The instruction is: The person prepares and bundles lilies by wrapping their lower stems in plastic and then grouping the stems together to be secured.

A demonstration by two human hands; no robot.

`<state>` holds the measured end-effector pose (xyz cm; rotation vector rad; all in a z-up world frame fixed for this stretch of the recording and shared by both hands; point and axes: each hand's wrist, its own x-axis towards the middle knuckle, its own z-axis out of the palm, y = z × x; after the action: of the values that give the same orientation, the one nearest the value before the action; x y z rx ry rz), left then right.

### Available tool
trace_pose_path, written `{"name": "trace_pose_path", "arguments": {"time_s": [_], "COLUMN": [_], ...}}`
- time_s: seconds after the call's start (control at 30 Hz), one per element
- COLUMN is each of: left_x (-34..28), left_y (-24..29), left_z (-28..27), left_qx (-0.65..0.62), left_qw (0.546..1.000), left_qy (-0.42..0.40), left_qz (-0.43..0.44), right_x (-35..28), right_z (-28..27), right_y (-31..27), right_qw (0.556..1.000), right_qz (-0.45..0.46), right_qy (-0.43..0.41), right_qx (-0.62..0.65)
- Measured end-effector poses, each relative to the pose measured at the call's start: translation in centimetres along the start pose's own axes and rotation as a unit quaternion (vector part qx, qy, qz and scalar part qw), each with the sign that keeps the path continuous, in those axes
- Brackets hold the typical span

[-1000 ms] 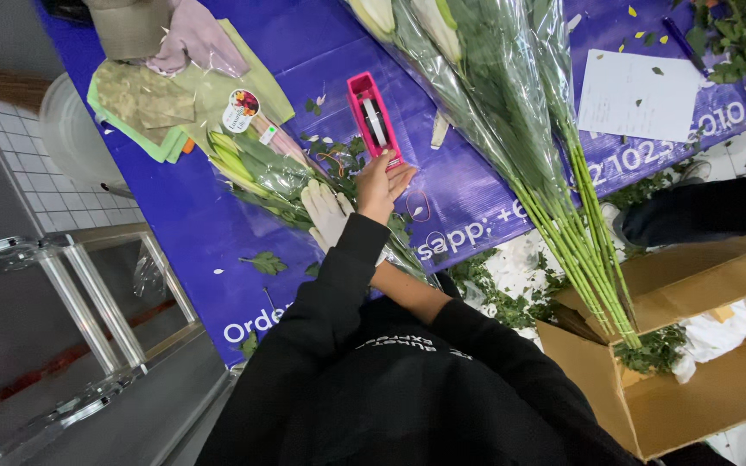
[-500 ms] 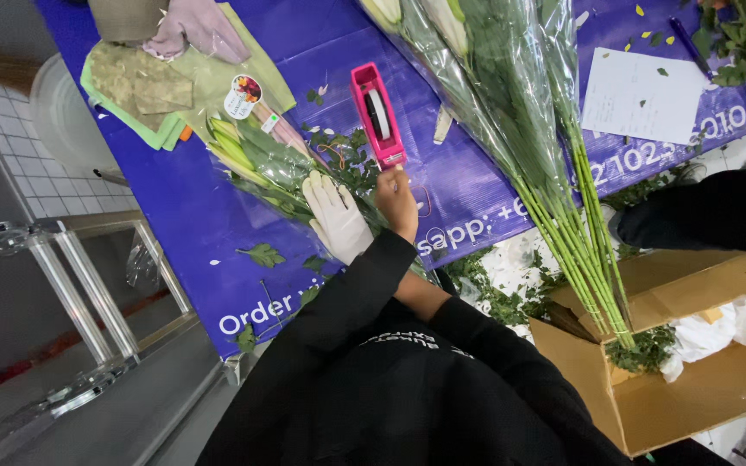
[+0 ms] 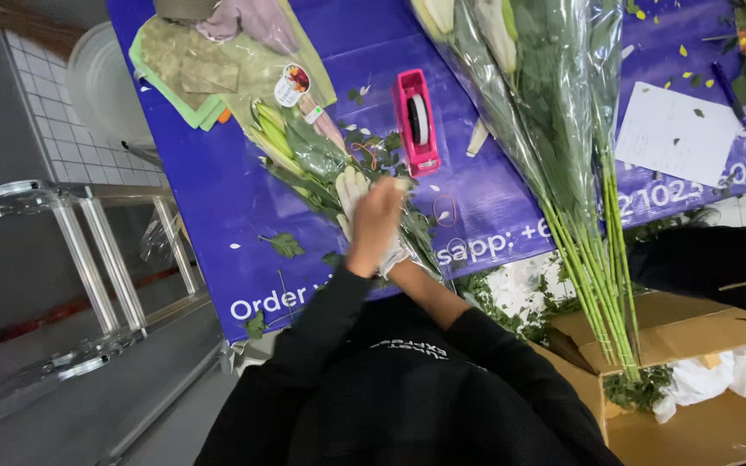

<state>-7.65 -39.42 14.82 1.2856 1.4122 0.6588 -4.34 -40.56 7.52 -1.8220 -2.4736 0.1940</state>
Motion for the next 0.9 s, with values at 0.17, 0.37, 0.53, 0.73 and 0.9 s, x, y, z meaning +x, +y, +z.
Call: {"name": "trace_pose_path", "arguments": {"time_s": [0.17, 0.37, 0.53, 0.73, 0.9], "left_x": [3.1, 4.5, 4.2, 5.0, 5.9], "left_y": [-5.8, -7.5, -6.9, -5.9, -5.7], "left_z": [-8.7, -9.3, -8.3, -7.8, -9.0], "left_qx": [0.103, 0.082, 0.155, 0.29, 0.382], "left_qw": [0.99, 0.992, 0.979, 0.938, 0.904], "left_qy": [0.093, 0.095, 0.135, 0.182, 0.167], "left_qz": [0.024, 0.014, 0.008, -0.046, -0.087], "right_x": [-0.4, 0.1, -0.1, -0.1, -0.2], "right_z": [-1.0, -1.7, -1.6, -1.6, -2.0], "right_y": [-0.3, -0.8, -1.0, -1.3, -1.9], "right_qw": [0.999, 1.0, 1.0, 0.999, 0.999], "right_qz": [-0.016, 0.005, 0.008, 0.002, -0.005], "right_qy": [0.004, 0.006, 0.014, 0.03, 0.045], "right_qx": [0.05, 0.001, -0.012, -0.01, -0.009]}}
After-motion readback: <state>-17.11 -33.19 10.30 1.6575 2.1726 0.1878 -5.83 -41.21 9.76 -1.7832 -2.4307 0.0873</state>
